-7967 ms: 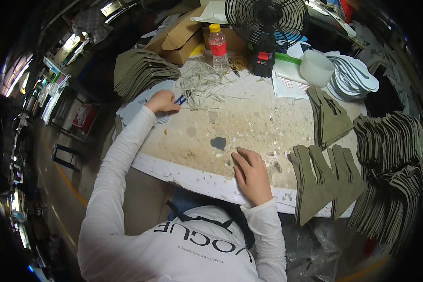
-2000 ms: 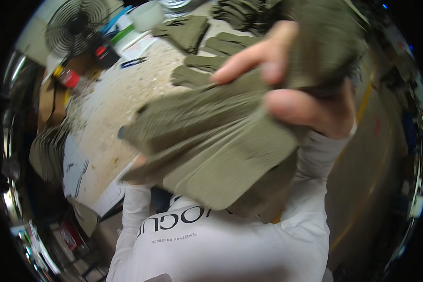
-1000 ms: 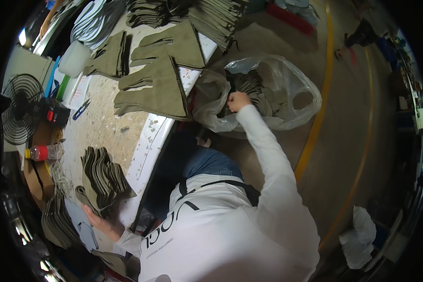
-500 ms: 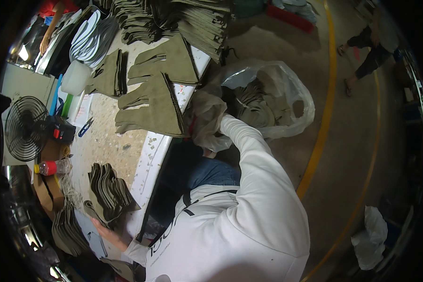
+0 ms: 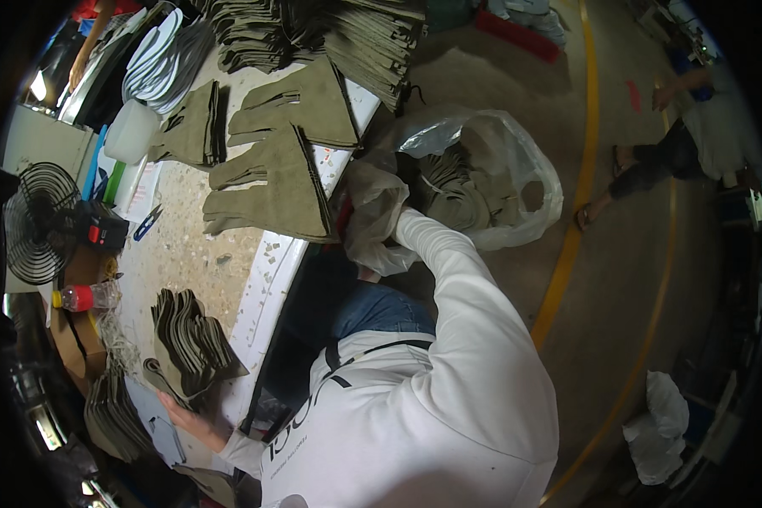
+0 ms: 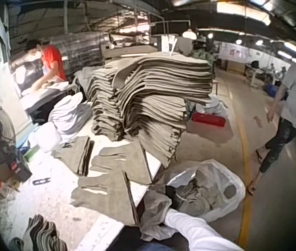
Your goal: The person sorts and stacks olive-green fabric pieces on a worktable. They repeatedly pick up pieces, align them, and place them into neat piles, occasionally moving scraps aside. The person also uses a plastic bag to collect some of the sorted pieces.
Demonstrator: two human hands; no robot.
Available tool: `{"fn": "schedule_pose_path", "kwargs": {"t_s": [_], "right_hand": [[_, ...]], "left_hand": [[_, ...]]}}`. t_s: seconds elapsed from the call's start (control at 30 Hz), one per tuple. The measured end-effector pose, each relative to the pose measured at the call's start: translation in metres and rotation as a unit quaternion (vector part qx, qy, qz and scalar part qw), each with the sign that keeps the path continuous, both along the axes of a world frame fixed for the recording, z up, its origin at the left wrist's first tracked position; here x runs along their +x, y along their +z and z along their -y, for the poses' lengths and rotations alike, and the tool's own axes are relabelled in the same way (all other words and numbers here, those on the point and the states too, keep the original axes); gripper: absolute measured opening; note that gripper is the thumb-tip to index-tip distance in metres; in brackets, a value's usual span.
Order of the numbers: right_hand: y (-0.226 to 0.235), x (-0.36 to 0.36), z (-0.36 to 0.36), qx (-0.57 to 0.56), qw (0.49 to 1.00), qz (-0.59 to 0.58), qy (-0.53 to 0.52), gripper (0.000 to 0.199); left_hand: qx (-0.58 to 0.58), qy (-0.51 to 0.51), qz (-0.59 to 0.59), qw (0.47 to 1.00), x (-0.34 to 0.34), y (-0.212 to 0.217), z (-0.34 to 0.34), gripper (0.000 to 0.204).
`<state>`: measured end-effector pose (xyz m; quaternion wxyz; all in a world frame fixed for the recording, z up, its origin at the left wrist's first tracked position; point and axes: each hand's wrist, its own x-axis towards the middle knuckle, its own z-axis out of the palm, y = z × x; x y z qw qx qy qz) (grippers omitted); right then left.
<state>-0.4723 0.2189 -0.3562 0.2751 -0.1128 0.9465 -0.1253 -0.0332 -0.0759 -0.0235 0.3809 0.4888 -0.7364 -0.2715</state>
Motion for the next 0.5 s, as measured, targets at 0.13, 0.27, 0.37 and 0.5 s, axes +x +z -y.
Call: {"fn": "schedule_pose_path", "kwargs": {"t_s": [0.13, 0.27, 0.37, 0.5], "right_hand": [[0.002, 0.005, 0.005, 0.005, 1.0, 0.002, 0.016, 0.032], [-0.001, 0.015, 0.014, 0.012, 0.999, 0.003, 0.043, 0.032], [0.002, 0.02, 0.021, 0.016, 0.998, 0.003, 0.062, 0.032], [0.049, 0.006, 0.002, -0.007, 0.993, -0.012, 0.12, 0.032]], "left_hand": [[0.031, -0.004, -0.055, 0.998, -0.008, 0.004, -0.001, 0.063], [0.019, 0.001, -0.026, 0.999, -0.007, 0.003, 0.001, 0.062], [0.014, 0.001, -0.023, 1.0, -0.005, 0.003, 0.0, 0.061], [0.011, 0.001, -0.007, 1.0, -0.003, 0.004, -0.003, 0.06]]}}
